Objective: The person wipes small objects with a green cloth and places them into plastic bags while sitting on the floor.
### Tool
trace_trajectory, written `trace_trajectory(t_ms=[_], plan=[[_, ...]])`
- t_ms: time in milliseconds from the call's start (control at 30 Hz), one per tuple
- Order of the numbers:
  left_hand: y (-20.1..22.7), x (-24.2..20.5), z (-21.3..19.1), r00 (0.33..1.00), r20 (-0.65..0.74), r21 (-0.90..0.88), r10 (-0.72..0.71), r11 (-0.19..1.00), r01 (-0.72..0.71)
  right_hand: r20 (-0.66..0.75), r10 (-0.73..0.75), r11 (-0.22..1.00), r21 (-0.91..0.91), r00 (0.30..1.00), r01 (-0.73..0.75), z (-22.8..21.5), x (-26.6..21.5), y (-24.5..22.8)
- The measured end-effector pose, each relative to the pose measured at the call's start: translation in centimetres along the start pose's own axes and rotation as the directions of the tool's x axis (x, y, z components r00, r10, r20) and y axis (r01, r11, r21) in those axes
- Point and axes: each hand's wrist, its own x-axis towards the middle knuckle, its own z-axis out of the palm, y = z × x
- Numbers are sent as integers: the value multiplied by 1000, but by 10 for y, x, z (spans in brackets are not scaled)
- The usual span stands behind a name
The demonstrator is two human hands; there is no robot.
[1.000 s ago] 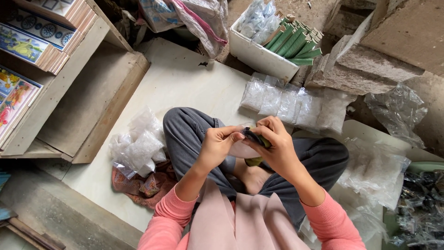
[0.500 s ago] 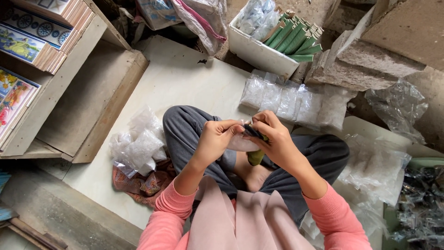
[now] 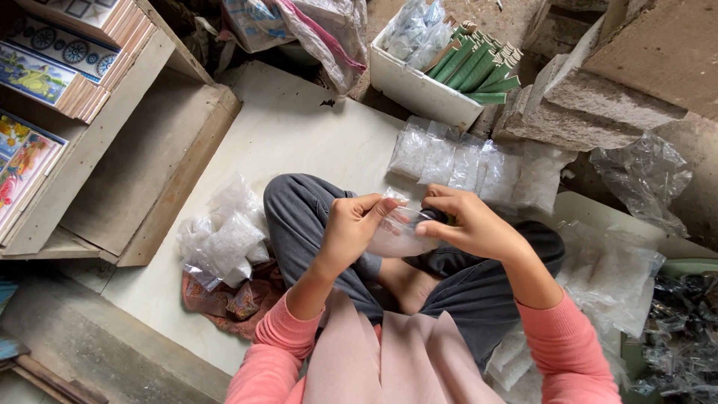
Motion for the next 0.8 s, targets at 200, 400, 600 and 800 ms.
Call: trace_trajectory(t_ms=[200, 400, 600, 800], plan=[[-14, -5, 1, 994, -79, -268, -79, 962, 55, -457, 170, 826, 549, 873, 126, 13, -19, 47], [-10, 1, 14, 967, -248, -254, -50, 967, -15, -745, -521, 853, -444, 416, 273, 79, -48, 19], [-54, -9, 38, 956, -292, -277, 17, 956, -101, -571, -657, 621, -780, 493, -76, 110, 17, 80], [-24, 8, 56, 914, -377, -647, -149, 749, -145, -936, -93, 905, 63, 339, 421, 115, 57, 0]])
